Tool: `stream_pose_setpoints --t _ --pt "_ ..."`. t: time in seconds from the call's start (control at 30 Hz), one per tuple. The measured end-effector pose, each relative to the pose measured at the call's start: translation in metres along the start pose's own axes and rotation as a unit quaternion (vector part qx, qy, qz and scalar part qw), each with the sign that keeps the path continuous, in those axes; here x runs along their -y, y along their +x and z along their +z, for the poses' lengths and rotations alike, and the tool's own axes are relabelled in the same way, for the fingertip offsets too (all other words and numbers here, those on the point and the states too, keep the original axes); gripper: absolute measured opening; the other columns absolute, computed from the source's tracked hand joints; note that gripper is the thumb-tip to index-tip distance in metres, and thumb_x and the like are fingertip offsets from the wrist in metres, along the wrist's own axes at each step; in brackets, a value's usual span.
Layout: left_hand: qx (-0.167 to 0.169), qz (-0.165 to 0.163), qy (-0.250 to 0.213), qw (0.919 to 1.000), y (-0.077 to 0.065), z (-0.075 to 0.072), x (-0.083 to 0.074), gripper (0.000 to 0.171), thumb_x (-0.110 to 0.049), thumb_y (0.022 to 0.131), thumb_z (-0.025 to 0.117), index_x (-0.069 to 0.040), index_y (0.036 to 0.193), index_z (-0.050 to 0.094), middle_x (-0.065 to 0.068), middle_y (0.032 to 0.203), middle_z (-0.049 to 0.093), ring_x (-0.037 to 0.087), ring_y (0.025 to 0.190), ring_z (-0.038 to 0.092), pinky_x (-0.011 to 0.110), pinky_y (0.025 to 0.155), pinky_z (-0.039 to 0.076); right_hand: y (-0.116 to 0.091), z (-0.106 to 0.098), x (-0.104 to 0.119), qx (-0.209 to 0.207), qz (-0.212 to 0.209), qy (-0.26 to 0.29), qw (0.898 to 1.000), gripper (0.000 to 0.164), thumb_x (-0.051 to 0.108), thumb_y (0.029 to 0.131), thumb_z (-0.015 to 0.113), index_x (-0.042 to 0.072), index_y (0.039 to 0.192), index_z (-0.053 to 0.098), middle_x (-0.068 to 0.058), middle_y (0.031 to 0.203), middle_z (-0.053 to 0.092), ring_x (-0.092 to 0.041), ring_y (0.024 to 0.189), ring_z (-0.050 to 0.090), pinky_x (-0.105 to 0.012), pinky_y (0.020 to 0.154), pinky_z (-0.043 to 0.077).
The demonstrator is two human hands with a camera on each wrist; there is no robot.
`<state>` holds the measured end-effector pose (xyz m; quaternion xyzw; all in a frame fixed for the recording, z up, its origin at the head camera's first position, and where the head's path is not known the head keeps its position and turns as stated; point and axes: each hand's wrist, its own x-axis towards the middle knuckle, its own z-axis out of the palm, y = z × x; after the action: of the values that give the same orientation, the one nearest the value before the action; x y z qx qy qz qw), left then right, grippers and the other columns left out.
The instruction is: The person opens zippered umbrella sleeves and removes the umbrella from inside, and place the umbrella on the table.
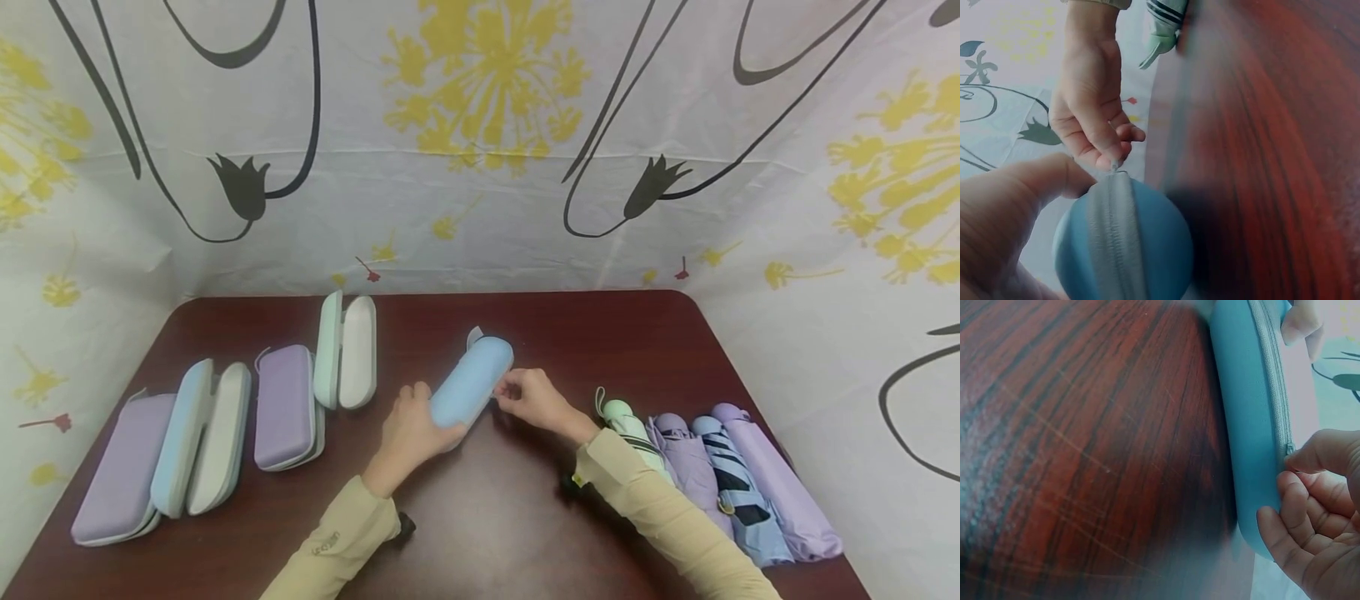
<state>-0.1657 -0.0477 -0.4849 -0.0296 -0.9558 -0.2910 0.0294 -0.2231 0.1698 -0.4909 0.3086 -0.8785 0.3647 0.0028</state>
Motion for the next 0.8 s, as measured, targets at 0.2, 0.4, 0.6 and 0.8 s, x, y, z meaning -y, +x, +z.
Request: stream_pose_setpoints --t 0.2,0.4,0.6,0.8 --pt "0.042 0.021 -0.030 0.9984 -0.001 -0.009 0.002 0.063 -0.040 0.059 0.078 0.003 0.097 0.051 0.011 0.084 0.049 0.022 0.070 0.050 0.035 0.058 0.045 0.000 -0.001 0.000 0.003 0.001 0.002 1.000 0.008 -0.002 0.076 0.067 0.006 0.079 0.066 0.000 0.075 0.064 -0.009 0.068 0.057 -0.023 0.062 0.050" --pt "0.052 0.025 -0.052 0.9970 -0.003 -0.006 0.005 0.064 -0.035 0.056 0.080 0.005 0.098 0.052 0.009 0.083 0.050 0.021 0.071 0.049 0.034 0.061 0.045 -0.002 -0.002 -0.001 0.003 0.005 0.003 1.000 0.007 -0.002 0.076 0.066 0.005 0.079 0.066 0.001 0.073 0.062 -0.008 0.067 0.056 -0.022 0.061 0.049" --pt "0.042 0.009 -0.064 0.9970 -0.005 -0.002 0.002 0.061 -0.034 0.055 0.080 0.004 0.094 0.052 0.009 0.080 0.049 0.021 0.067 0.048 0.032 0.058 0.043 -0.002 -0.002 0.001 0.007 0.012 0.005 1.000 0.007 -0.001 0.076 0.065 0.005 0.079 0.067 0.001 0.073 0.062 -0.008 0.067 0.056 -0.022 0.061 0.049" --pt "0.044 -0.002 -0.072 0.9964 -0.006 0.001 -0.003 0.064 -0.035 0.057 0.079 0.003 0.100 0.052 0.011 0.085 0.052 0.022 0.071 0.051 0.034 0.061 0.046 -0.005 -0.001 0.007 0.008 0.003 0.001 1.000 0.008 0.000 0.076 0.066 0.007 0.078 0.066 0.001 0.074 0.062 -0.008 0.067 0.056 -0.021 0.062 0.049"
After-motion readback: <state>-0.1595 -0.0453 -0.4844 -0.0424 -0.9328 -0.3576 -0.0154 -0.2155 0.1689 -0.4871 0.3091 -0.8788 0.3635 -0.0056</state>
